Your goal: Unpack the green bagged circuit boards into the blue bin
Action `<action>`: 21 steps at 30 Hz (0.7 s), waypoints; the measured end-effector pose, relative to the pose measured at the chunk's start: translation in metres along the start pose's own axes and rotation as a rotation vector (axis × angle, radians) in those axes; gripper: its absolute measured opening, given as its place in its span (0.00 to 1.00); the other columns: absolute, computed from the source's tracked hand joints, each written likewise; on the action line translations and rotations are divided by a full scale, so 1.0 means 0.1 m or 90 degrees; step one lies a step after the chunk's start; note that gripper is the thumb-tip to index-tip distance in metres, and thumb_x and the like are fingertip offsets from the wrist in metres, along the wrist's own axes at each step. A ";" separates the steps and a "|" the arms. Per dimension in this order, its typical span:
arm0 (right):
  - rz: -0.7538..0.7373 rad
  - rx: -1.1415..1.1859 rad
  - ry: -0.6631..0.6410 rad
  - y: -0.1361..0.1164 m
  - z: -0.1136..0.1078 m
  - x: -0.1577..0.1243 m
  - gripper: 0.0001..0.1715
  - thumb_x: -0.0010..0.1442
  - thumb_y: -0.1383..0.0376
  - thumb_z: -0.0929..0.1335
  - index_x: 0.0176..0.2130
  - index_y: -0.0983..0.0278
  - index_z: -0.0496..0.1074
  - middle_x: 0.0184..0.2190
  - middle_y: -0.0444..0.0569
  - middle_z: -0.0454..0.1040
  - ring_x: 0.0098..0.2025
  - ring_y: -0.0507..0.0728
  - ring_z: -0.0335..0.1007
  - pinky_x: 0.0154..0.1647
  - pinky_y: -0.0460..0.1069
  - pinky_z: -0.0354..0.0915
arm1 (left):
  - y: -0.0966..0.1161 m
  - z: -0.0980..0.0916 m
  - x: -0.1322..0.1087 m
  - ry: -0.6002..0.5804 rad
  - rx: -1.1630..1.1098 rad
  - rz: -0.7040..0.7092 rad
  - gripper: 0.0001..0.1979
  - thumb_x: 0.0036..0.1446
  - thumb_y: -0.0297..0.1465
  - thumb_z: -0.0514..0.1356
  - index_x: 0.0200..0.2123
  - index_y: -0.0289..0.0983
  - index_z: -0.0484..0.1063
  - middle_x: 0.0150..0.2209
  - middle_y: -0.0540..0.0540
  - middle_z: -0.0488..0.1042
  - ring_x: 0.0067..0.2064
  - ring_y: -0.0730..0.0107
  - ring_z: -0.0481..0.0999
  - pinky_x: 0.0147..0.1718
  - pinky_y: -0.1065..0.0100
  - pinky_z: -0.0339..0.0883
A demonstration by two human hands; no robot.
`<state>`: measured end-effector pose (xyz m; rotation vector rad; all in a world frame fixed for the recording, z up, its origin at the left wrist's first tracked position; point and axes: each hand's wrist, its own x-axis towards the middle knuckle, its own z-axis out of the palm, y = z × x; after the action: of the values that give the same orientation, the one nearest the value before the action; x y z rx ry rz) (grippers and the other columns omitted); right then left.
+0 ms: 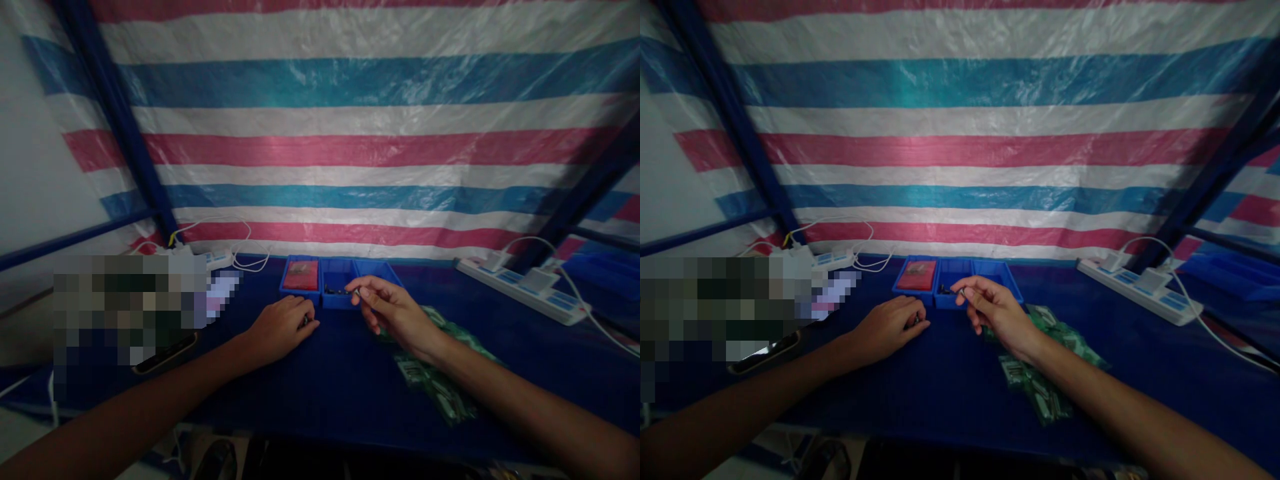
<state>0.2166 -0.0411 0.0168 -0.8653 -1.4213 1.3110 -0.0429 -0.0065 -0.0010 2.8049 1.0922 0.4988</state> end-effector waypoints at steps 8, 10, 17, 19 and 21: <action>-0.009 0.014 0.014 0.02 -0.02 0.00 0.15 0.70 0.53 0.70 0.48 0.60 0.79 0.35 0.43 0.70 0.22 0.45 0.60 0.19 0.43 0.58 | -0.04 0.03 0.00 0.007 -0.015 -0.001 0.06 0.71 0.35 0.60 0.41 0.39 0.71 0.38 0.50 0.76 0.40 0.65 0.74 0.39 0.65 0.61; -0.026 -0.014 0.010 0.02 -0.02 0.00 0.15 0.70 0.53 0.70 0.49 0.59 0.79 0.36 0.44 0.70 0.22 0.46 0.61 0.19 0.43 0.59 | -0.04 0.04 0.00 0.009 -0.016 -0.004 0.06 0.71 0.35 0.60 0.41 0.39 0.71 0.38 0.50 0.76 0.40 0.66 0.74 0.38 0.65 0.61; -0.061 -0.173 0.021 0.02 -0.01 -0.01 0.17 0.68 0.53 0.71 0.52 0.59 0.76 0.30 0.41 0.69 0.21 0.47 0.62 0.21 0.45 0.63 | -0.04 0.05 -0.01 0.006 -0.016 0.004 0.07 0.71 0.36 0.60 0.41 0.39 0.71 0.37 0.50 0.76 0.40 0.66 0.73 0.39 0.65 0.61; -0.076 -0.219 0.032 0.03 -0.01 -0.01 0.17 0.68 0.54 0.71 0.51 0.59 0.75 0.30 0.41 0.69 0.21 0.47 0.63 0.21 0.45 0.65 | -0.05 0.05 0.00 0.007 -0.016 0.004 0.07 0.71 0.36 0.60 0.41 0.39 0.71 0.37 0.50 0.75 0.40 0.65 0.73 0.38 0.65 0.61; -0.101 -0.257 0.043 0.04 -0.02 -0.02 0.15 0.68 0.54 0.71 0.50 0.60 0.75 0.35 0.44 0.71 0.23 0.48 0.65 0.22 0.45 0.68 | -0.06 0.06 0.00 0.007 -0.017 0.004 0.07 0.70 0.36 0.60 0.41 0.39 0.71 0.37 0.50 0.75 0.40 0.65 0.73 0.38 0.65 0.60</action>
<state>0.2181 -0.0413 0.0122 -1.0245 -1.6933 0.8801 -0.0447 -0.0023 -0.0075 2.7870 1.0713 0.5251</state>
